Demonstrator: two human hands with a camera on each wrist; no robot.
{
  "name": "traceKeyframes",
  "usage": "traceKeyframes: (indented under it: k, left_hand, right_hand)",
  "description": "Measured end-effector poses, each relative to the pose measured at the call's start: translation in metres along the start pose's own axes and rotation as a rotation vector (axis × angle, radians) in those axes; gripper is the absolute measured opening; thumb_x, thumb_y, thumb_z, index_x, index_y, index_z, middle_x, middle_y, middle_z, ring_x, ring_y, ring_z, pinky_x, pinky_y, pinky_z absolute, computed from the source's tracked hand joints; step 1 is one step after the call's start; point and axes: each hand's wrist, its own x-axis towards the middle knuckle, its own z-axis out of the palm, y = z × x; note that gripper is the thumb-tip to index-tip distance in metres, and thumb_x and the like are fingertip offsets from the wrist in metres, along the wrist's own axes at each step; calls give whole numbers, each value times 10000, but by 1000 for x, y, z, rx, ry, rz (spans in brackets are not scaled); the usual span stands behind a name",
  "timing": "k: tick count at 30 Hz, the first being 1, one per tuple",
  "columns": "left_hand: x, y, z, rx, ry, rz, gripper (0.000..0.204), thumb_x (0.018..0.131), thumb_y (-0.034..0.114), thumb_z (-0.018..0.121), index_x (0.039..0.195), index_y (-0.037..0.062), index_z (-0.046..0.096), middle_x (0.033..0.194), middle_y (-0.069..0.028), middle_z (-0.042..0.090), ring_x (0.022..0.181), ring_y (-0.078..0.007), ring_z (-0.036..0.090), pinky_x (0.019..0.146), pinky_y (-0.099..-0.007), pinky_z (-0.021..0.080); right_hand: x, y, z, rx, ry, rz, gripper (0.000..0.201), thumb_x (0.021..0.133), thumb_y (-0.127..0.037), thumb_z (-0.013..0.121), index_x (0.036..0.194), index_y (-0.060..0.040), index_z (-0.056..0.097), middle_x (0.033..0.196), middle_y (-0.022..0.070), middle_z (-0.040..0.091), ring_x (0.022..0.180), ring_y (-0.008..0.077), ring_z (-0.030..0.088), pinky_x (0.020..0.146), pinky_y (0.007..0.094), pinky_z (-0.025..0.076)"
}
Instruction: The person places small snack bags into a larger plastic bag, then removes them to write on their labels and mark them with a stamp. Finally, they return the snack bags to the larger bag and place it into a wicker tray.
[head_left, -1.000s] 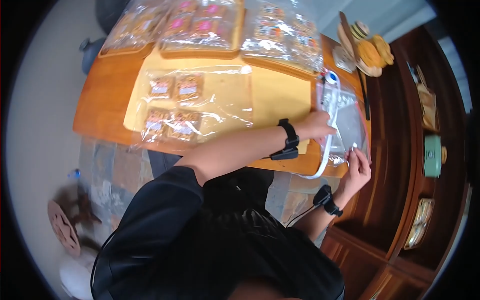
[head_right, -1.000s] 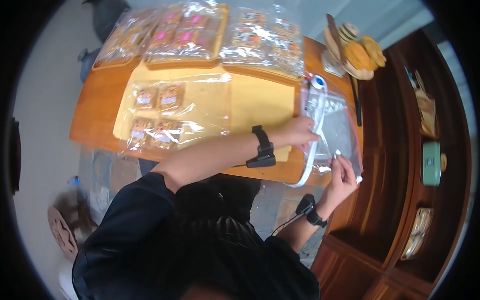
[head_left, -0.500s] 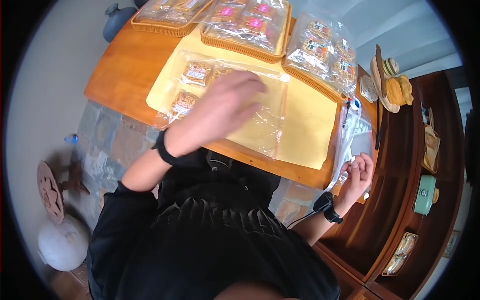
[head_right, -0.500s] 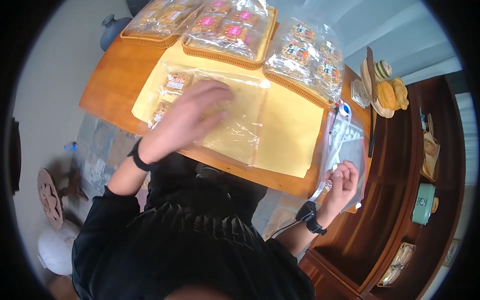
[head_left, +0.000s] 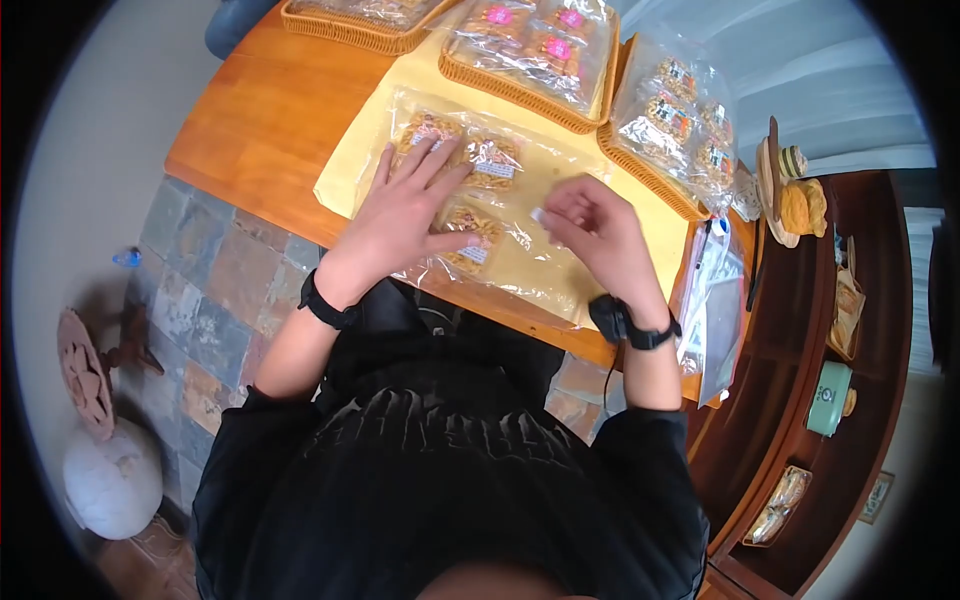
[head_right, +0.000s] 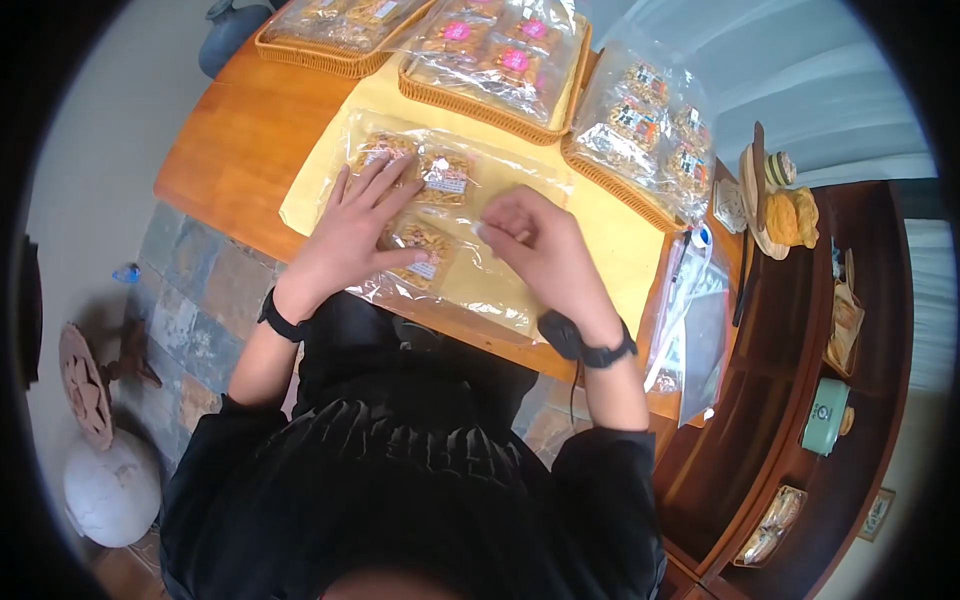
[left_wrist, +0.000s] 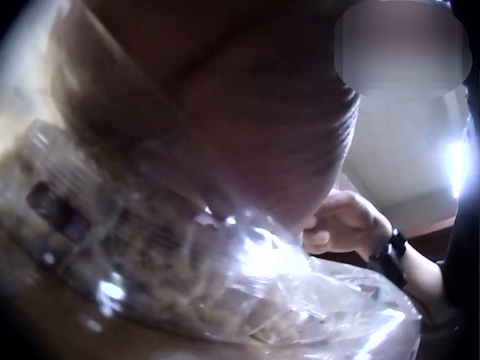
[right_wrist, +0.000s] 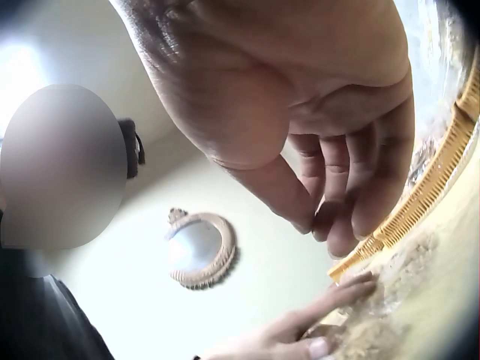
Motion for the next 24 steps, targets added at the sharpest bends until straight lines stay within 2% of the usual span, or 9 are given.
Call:
traceKeyframes:
  k: [1,3,7,9,12,15,22,24]
  left_hand:
    - [-2,-1,1,-3,-3,2,803,779,512,774,1434,126,512,1588,-125,338,1487,-367,252,1202,-596,153]
    - [-4,-2,1,-16,1,-9,879,722,502,815,1453,137,490,1596,-124,320,1491,-360,246,1204,-592,152]
    - [-12,0,-13,-44,-72,8,969,644,485,860,1464,143,472,1598,-122,308,1492,-358,244,1200,-599,157]
    - [-13,-1,-12,-34,-83,11,1013,599,464,884,1460,131,467,1595,-127,303,1491,-361,243,1193,-609,165]
    - [-12,-2,-2,-20,10,28,920,636,528,850,1389,104,535,1553,-159,357,1475,-375,257,1158,-657,202]
    - [-10,-1,1,0,31,34,900,643,521,850,1381,108,542,1539,-163,370,1466,-379,268,1146,-664,213]
    - [-10,-1,-1,-10,5,31,905,638,540,846,1367,98,545,1548,-161,363,1461,-385,280,1139,-663,223]
    - [-10,-3,0,-46,23,30,862,673,540,826,1348,78,554,1542,-162,376,1456,-386,293,1139,-658,222]
  right_hand:
    - [9,0,7,-1,2,4,142,894,-30,712,1013,-18,635,810,28,664,724,97,626,654,249,498]
    - [24,-1,19,-218,-91,-69,148,867,-58,730,977,-26,637,783,53,654,701,127,623,654,276,498]
    - [40,3,34,-198,-154,-22,150,847,-75,738,945,-27,635,766,64,646,695,152,622,661,302,501]
    - [44,2,37,-189,-198,-9,112,894,-35,713,938,-40,611,782,-24,583,737,60,526,674,231,448]
    - [49,7,41,-163,-199,-25,110,892,-21,708,930,-37,606,782,-21,584,735,64,529,684,238,458]
    - [56,7,40,-212,-220,5,123,887,-3,700,938,-33,592,786,-11,586,743,71,539,698,245,471]
    - [67,13,36,-184,-289,-62,152,886,-5,688,932,-37,546,772,0,573,749,95,563,697,267,478]
    - [67,14,39,-263,-292,-78,165,866,-85,687,962,-57,556,806,105,648,786,285,660,712,381,507]
